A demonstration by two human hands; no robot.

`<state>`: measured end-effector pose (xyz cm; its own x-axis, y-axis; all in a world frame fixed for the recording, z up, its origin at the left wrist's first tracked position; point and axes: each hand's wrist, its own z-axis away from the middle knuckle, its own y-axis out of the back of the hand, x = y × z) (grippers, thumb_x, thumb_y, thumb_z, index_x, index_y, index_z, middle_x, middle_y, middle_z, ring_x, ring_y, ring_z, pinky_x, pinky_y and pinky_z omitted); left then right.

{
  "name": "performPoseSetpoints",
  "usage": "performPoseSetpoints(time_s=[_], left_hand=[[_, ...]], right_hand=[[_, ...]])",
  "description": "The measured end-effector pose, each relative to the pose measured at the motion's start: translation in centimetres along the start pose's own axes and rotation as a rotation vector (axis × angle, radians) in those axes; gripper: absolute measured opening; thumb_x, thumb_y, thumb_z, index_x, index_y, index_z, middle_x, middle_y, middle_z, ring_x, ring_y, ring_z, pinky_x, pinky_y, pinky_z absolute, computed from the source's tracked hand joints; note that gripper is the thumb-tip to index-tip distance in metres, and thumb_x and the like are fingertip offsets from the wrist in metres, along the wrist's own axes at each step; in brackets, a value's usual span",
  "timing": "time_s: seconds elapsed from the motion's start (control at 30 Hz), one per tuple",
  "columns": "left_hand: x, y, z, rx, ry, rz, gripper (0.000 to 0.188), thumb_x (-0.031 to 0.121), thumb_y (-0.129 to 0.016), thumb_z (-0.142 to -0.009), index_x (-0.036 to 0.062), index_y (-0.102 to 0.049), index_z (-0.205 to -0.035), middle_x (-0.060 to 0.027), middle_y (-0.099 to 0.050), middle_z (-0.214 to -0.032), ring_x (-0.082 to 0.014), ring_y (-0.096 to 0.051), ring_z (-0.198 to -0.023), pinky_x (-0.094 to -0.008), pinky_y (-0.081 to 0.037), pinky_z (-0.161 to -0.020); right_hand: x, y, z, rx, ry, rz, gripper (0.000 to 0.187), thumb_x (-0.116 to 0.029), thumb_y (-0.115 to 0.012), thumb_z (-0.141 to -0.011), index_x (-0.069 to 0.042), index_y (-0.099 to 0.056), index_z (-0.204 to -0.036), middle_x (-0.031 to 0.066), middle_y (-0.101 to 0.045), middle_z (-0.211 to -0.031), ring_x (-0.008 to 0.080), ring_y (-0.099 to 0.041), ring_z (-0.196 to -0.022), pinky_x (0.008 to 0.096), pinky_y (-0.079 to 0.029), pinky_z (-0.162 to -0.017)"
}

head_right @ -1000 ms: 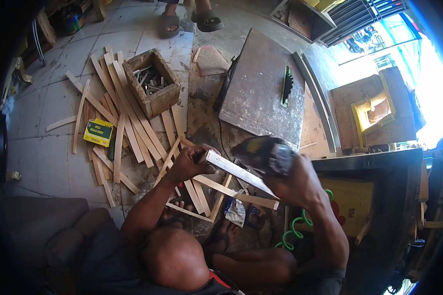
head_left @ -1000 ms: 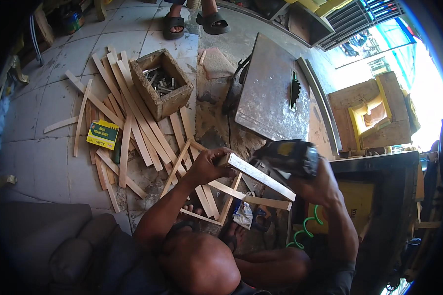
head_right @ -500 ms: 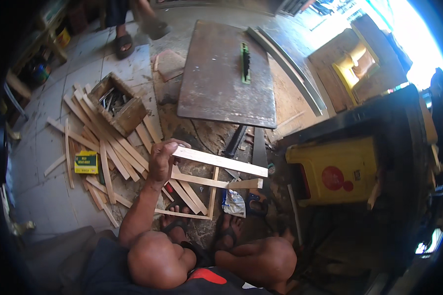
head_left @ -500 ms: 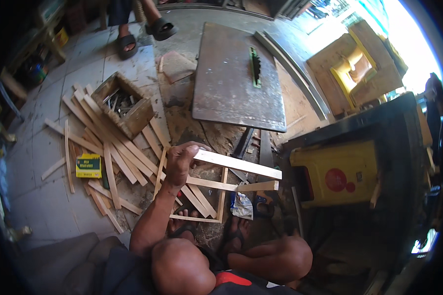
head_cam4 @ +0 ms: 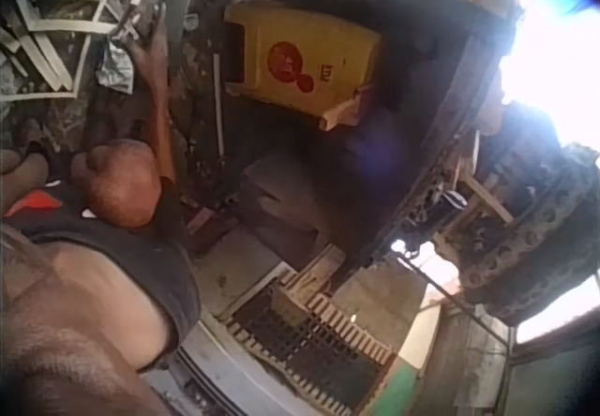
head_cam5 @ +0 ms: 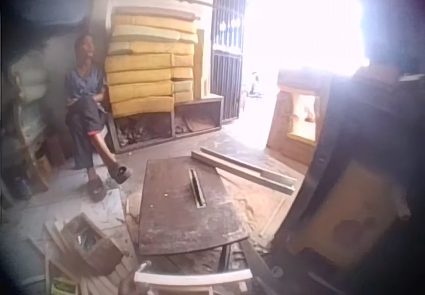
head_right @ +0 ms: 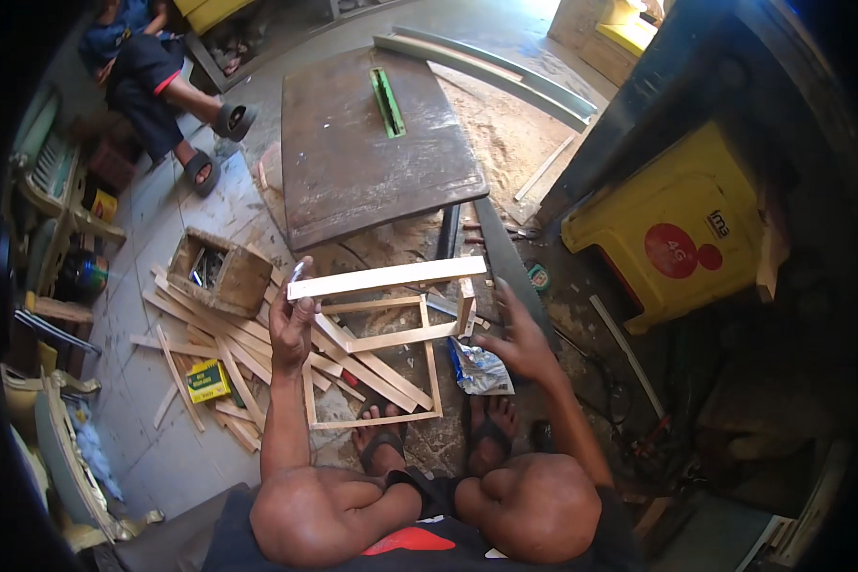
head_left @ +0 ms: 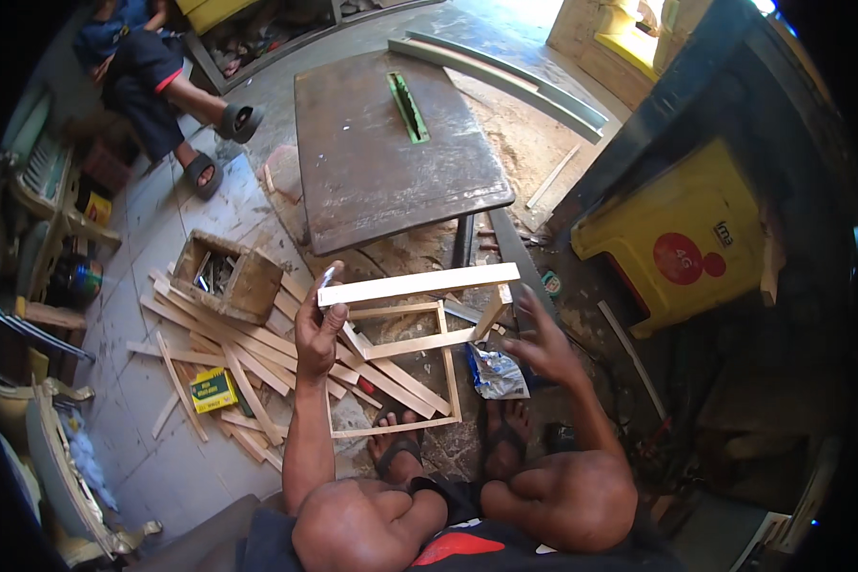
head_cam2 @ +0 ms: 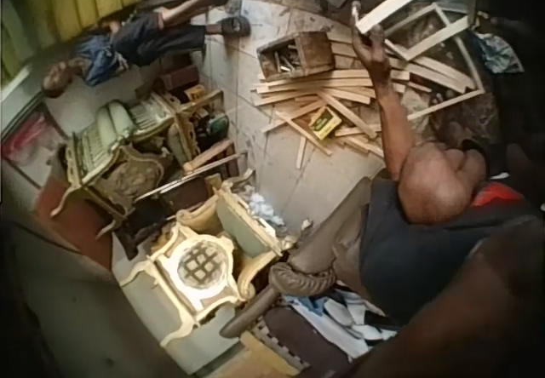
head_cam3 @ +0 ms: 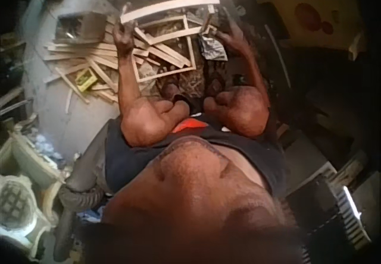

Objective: The person assembles a rectangular wooden frame by applying adhesive from a bottle to the ends of wood strips, joining them together, and then using a pneumatic nail gun to fasten the corners.

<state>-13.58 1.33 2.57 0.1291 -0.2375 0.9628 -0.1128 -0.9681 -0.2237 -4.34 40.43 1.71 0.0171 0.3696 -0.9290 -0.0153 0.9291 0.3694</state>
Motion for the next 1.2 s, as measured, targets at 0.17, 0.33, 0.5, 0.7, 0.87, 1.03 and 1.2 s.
performPoseSetpoints(time_s=[0.17, 0.33, 0.5, 0.7, 0.87, 1.03, 1.2], left_hand=[[1.6, -1.6, -0.1, 0.17, -0.172, -0.632, 0.067, 0.036, -0.07, -0.1, 0.0016, -0.048, -0.153, -0.0139, -0.07, -0.13, -0.022, -0.068, -0.108, -0.0339, -0.054, -0.093], [4.2, -5.2, 1.7, 0.368, -0.476, -1.311, 0.055, 0.012, -0.081, -0.085, 0.0022, -0.066, -0.137, -0.025, -0.057, -0.146, -0.0416, -0.049, -0.136, -0.0491, -0.04, -0.113], [8.4, -10.5, 2.8, 0.078, -0.622, -1.044, 0.083, 0.002, -0.064, -0.082, 0.0091, -0.039, -0.16, -0.0212, -0.042, -0.155, -0.0398, -0.039, -0.14, -0.0495, -0.032, -0.118], [4.9, -17.3, -2.0, -0.257, -0.399, -0.792, 0.11, -0.001, -0.054, -0.069, 0.0088, -0.009, -0.168, -0.0235, -0.028, -0.163, -0.0412, -0.03, -0.148, -0.0504, -0.019, -0.125], [5.7, -17.7, -2.5, -0.261, -0.444, -0.789, 0.116, 0.001, -0.056, -0.065, 0.0077, -0.004, -0.168, -0.0237, -0.01, -0.172, -0.0431, -0.008, -0.159, -0.0514, -0.009, -0.128], [7.4, -16.9, -3.3, -0.191, -0.485, -0.897, 0.117, -0.004, -0.055, -0.064, 0.0051, -0.001, -0.167, -0.0252, -0.013, -0.171, -0.0435, -0.01, -0.158, -0.0515, -0.009, -0.129], [8.8, -16.2, -4.2, -0.16, -0.525, -0.851, 0.123, -0.007, -0.054, -0.062, 0.0103, 0.008, -0.168, -0.0255, -0.007, -0.173, -0.0443, -0.009, -0.158, -0.0514, -0.005, -0.127]], right_hand=[[-0.1, -3.3, -5.7, -0.131, 0.022, 0.033, 0.046, -0.036, -0.065, -0.104, -0.008, -0.061, -0.141, 0.0208, -0.073, -0.12, 0.0371, -0.071, -0.109, 0.0451, -0.057, -0.093], [-1.2, -4.8, -5.7, -0.033, -0.029, -0.067, 0.045, -0.008, -0.074, -0.09, -0.009, -0.065, -0.135, 0.013, -0.074, -0.112, 0.0199, -0.074, -0.098, 0.0355, -0.061, -0.079], [-1.6, -5.2, -5.0, -0.11, -0.055, -0.043, 0.054, 0.0, -0.066, -0.096, -0.002, -0.052, -0.149, 0.0212, -0.057, -0.148, 0.0269, -0.063, -0.128, 0.0369, -0.054, -0.106], [-2.7, -4.7, -4.7, -0.099, -0.002, -0.035, 0.056, 0.0, -0.065, -0.095, -0.005, -0.052, -0.149, 0.0233, -0.061, -0.142, 0.0301, -0.064, -0.128, 0.039, -0.055, -0.103], [-8.2, -2.5, -3.1, -0.049, 0.144, 0.176, 0.056, -0.018, -0.07, -0.095, -0.003, -0.054, -0.147, 0.0282, -0.062, -0.137, 0.0426, -0.065, -0.121, 0.0441, -0.054, -0.099], [-11.9, -1.6, -2.9, -0.055, 0.249, 0.266, 0.06, -0.026, -0.069, -0.097, -0.003, -0.05, -0.149, 0.0252, -0.067, -0.119, 0.0444, -0.068, -0.105, 0.0479, -0.056, -0.087], [-12.4, -2.8, -3.0, -0.061, 0.336, 0.235, 0.062, -0.026, -0.068, -0.098, -0.003, -0.046, -0.151, 0.0226, -0.067, -0.108, 0.0442, -0.069, -0.096, 0.0503, -0.055, -0.081]])
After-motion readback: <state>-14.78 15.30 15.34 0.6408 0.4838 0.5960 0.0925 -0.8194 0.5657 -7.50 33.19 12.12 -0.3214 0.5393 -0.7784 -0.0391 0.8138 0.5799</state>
